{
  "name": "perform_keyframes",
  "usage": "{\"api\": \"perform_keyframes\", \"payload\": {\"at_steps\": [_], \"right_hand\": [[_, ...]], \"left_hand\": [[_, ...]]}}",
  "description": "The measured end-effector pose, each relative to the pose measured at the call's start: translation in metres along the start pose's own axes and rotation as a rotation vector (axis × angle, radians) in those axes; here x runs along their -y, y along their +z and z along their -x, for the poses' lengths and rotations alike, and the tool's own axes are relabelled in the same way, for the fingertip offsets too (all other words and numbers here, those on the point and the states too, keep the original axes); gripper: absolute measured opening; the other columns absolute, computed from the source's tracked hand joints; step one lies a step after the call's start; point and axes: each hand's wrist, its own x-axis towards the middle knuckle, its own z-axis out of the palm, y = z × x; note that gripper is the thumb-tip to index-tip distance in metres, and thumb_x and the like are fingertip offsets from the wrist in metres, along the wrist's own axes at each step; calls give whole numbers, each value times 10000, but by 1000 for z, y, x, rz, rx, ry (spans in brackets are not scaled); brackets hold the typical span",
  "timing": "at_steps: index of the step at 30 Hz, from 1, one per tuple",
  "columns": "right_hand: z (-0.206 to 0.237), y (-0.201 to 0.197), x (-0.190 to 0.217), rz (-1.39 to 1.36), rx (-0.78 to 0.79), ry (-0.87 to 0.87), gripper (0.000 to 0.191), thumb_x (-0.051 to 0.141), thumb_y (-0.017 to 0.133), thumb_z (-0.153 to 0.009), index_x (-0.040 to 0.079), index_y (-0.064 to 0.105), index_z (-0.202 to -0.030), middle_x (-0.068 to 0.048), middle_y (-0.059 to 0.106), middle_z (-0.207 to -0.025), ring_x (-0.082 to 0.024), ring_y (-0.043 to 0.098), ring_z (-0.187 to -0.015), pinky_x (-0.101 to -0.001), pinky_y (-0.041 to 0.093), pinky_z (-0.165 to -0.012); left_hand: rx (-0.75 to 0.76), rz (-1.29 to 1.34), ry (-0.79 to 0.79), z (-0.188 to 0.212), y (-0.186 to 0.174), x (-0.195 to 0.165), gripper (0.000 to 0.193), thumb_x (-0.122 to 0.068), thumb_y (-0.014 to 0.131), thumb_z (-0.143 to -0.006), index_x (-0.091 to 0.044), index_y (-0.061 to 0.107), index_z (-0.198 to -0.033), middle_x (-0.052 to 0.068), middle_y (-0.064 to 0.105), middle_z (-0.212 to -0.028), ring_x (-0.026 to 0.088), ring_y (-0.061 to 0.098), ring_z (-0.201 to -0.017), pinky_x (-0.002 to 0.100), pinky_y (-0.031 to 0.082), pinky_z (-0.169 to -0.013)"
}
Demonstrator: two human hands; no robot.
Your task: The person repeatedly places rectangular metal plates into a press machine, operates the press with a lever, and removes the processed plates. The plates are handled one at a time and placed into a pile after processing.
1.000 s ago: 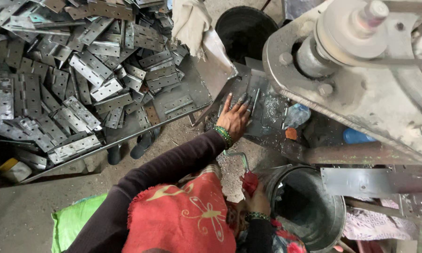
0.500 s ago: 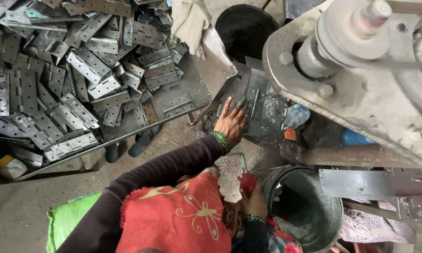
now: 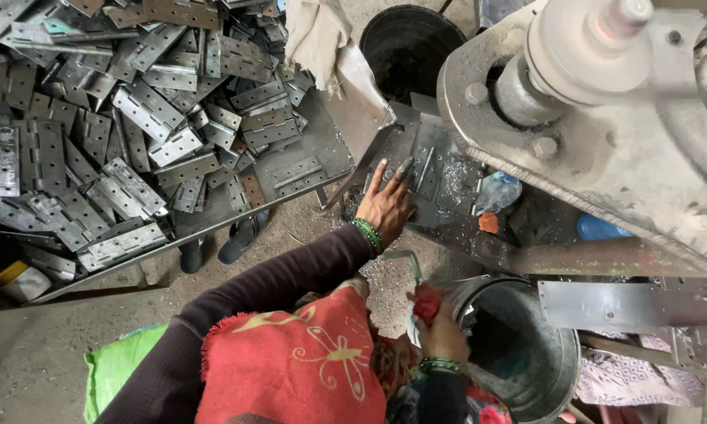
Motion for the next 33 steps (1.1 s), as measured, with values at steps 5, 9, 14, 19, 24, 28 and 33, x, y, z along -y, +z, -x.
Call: {"api": "perform_keyframes", "payload": {"at_steps": [5,9,14,19,24,28,33], "right_hand": [[-27,72,-17,-130,-55,-51,695,463,705,-853,124,430,-1394,-261,713,-1131,-468,709,-999,-559,562,-837],[-26,56,-22,-149,-8,-100,740,459,756,-827,104,438,-1394,-297,696,-1128,-498,667,-1043,-565,541,-870],[-1,-25,0,122,22,-26,748,502,744,-843,131,441,-1418,-260,731,-1100,-463,699,-1036,-557,555,-878],[11,-9,15,47,-50,10,855,486,737,-819,177,344,-1513,-267,728,-1046,-483,699,-978,-576,556,-835],[-3,45,2,-37,-31,45,677,527,703,-864,174,467,-1392,-247,745,-1053,-474,705,-993,-589,556,-829],[-8,17,-3,-47,-12,-83,710,483,728,-850,149,434,-1404,-296,719,-1042,-501,684,-985,-591,541,-833],[4,-33,2,136,-15,-37,611,481,736,-856,170,492,-1322,-246,742,-1050,-478,697,-1003,-581,543,-860]], "left_hand": [[-37,48,13,3,7,1,454,-284,503,-948,-35,640,-1302,209,499,-1518,347,300,-1506,651,18,-1243],[52,46,33,0,8,2,477,-323,490,-896,-98,613,-1299,211,393,-1571,333,271,-1499,684,-22,-1164],[199,-48,-10,-23,9,8,453,-322,474,-990,-83,600,-1354,188,398,-1604,297,294,-1534,696,-31,-1214],[251,-44,-34,-43,17,13,479,-259,478,-945,-78,578,-1377,189,435,-1565,315,322,-1499,688,-23,-1209],[-28,-22,-47,-42,29,15,480,-218,505,-927,-45,605,-1363,181,473,-1548,304,354,-1491,664,18,-1246],[87,64,-80,-40,30,16,378,-220,499,-957,-51,635,-1267,179,459,-1567,302,299,-1554,651,24,-1258],[131,21,-67,-52,25,19,419,-229,484,-932,-49,624,-1283,175,412,-1597,284,244,-1555,664,-25,-1231]]}}
